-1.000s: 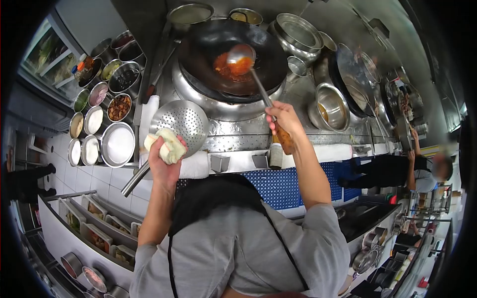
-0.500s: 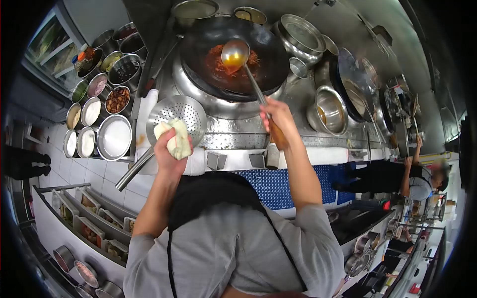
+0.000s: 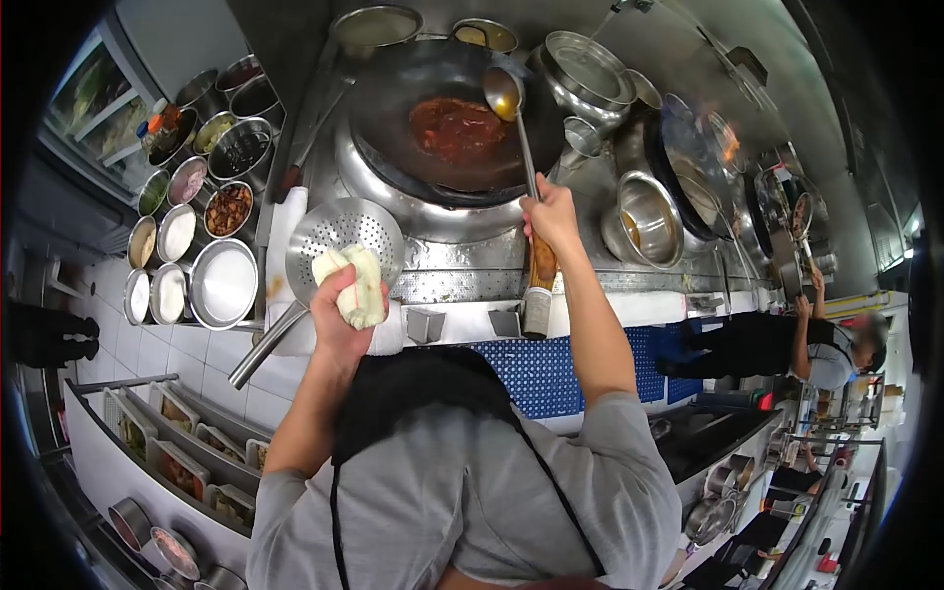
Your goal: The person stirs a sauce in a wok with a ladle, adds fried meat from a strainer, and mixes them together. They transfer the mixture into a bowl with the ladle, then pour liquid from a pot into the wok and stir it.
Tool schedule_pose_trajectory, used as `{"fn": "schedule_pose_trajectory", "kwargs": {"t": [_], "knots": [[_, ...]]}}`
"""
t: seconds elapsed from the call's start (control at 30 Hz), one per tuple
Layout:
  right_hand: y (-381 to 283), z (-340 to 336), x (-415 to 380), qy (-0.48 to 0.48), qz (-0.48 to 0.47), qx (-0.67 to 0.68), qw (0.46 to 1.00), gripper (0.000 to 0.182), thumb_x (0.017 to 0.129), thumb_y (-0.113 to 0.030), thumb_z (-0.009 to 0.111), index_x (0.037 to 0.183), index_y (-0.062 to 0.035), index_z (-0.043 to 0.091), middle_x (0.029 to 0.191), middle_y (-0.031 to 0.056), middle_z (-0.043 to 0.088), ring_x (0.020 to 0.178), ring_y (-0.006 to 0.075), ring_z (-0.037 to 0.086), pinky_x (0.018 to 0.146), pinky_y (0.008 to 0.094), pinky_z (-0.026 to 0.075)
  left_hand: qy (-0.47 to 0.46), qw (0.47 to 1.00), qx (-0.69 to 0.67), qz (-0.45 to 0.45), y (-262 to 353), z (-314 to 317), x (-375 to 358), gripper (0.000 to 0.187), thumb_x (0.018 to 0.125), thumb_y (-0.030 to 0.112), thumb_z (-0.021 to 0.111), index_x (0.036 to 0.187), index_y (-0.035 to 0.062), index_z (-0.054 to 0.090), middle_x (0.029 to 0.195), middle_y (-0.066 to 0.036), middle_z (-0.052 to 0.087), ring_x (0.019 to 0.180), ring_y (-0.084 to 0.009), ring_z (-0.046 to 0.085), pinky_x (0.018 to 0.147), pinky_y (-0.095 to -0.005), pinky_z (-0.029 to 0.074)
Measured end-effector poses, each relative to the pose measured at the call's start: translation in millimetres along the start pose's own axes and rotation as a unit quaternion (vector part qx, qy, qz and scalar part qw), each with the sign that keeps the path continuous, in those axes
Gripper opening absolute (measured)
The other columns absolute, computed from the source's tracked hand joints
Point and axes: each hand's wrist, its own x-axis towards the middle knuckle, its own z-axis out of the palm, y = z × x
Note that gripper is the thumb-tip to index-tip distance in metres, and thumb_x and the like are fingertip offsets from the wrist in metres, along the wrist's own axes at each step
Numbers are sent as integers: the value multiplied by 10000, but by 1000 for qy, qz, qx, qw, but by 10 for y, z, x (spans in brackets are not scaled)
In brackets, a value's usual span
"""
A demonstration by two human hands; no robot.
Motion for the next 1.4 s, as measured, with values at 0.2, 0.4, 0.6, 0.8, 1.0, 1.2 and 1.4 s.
{"fn": "schedule_pose_trajectory", "kwargs": {"t": [0.2,0.4,0.6,0.8,1.0,1.2,1.4], "knots": [[-219,224,106,-115,95,146,978,649,830,-10,608,1432,-15,364,592,36,527,409,131,500,366,308,421,20,999,9,-34,-30,86,6,372,803,365,613,1033,74,593,781,-110,621,611,-216,593,554,-313,477],[-333,101,-230,-117,90,105,984,624,827,-5,584,1416,4,380,599,38,539,420,123,508,377,292,421,61,998,17,-5,6,-108,-25,380,807,373,606,1046,78,585,790,-116,617,604,-217,593,533,-308,469],[3,-9,-569,-51,72,117,989,576,804,10,550,1370,13,442,618,34,541,418,120,500,350,282,407,52,998,-19,11,115,-341,-67,338,830,322,601,1055,71,575,845,-101,633,700,-226,627,558,-328,501],[-239,35,-480,-97,134,258,952,492,847,-15,552,1332,18,475,624,23,550,451,117,511,378,257,422,43,997,66,-21,-231,180,651,352,890,386,568,1125,126,528,917,-58,609,801,-215,621,663,-355,523],[9,225,-457,-20,34,174,984,161,825,-8,565,982,10,594,620,49,569,404,152,514,372,283,427,28,982,97,-157,-524,698,1592,434,898,601,459,1095,228,562,988,-34,614,843,-232,605,669,-448,488],[-386,-9,-702,-118,136,232,956,538,864,-36,574,1368,37,398,642,18,540,438,81,474,378,232,398,130,972,122,-151,-743,794,2079,115,875,266,535,892,159,574,796,-32,603,710,-222,593,524,-403,511],[-362,-88,-310,-51,73,173,981,628,840,-11,582,1411,60,330,616,39,555,434,117,501,388,276,418,86,988,32,-125,-545,1067,1507,195,831,247,602,942,89,580,825,-66,624,635,-209,587,424,-313,432]]}}
